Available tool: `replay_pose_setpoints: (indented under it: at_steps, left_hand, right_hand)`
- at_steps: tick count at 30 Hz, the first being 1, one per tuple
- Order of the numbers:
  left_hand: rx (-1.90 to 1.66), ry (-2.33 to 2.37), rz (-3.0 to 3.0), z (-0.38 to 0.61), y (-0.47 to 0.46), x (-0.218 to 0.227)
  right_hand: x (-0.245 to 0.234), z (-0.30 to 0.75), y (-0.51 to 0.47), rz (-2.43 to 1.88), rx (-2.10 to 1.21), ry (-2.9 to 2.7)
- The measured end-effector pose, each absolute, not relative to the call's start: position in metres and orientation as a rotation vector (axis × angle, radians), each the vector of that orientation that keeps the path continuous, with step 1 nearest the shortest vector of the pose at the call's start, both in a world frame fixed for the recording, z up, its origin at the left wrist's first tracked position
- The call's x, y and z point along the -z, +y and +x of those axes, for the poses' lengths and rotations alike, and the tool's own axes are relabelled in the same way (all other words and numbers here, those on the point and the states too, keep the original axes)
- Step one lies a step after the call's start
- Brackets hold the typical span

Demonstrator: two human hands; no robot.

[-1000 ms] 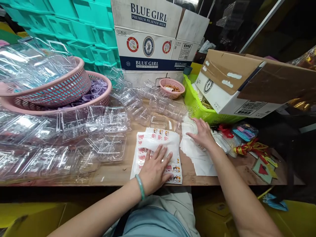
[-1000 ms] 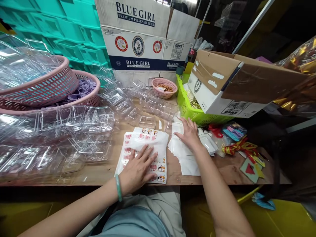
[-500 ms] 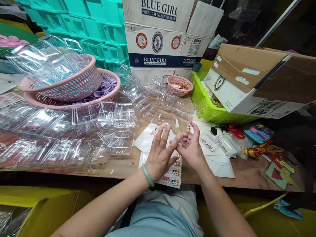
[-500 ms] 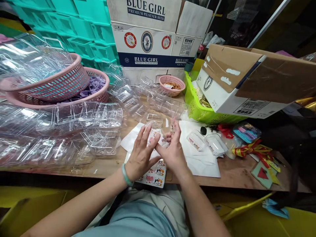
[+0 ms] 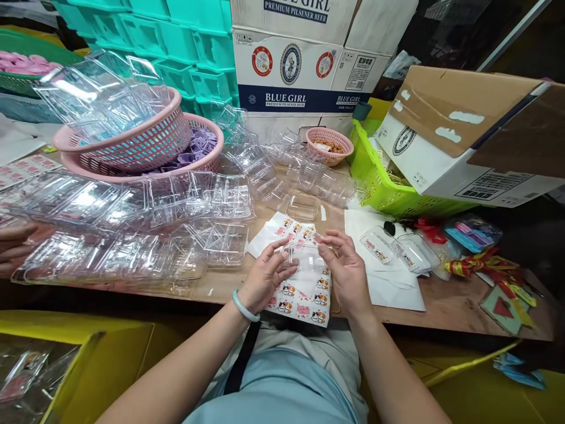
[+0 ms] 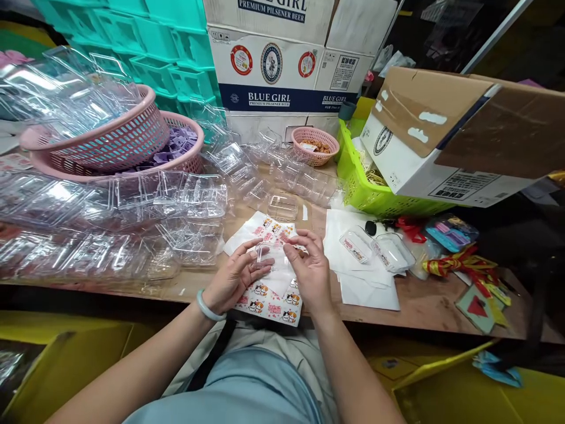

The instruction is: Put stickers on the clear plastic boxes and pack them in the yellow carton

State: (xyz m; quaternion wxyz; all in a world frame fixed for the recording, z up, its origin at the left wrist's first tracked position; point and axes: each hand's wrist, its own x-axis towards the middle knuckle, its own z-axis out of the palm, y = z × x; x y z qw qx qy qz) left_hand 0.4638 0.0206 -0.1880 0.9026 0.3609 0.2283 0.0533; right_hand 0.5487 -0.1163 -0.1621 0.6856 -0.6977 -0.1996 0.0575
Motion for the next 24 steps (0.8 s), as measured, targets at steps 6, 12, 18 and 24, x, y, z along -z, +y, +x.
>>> replay_pose_setpoints:
  at_steps: [6,12,18,24]
  left_hand:
    - [-0.037,0.451,0.825,0.462,0.028,0.191]
    - [-0.033,0.366,0.830,0.459,0.032,0.197]
    - [-0.018,0.315,0.774,0.458,0.034,0.202]
    - [-0.003,0.288,0.753,0.458,0.037,0.203]
  right_hand:
    - [0.162,0.548,-0.108,-1.624,-0.232,-0.439]
    - [0.135,0.556,-0.121,-1.721,-0.660,-0.514]
    - [0.133,0.555,-0.119,-1.885,-0.767,-0.601]
    - [0.132,0.556,-0.115,-1.928,-0.814,-0.579]
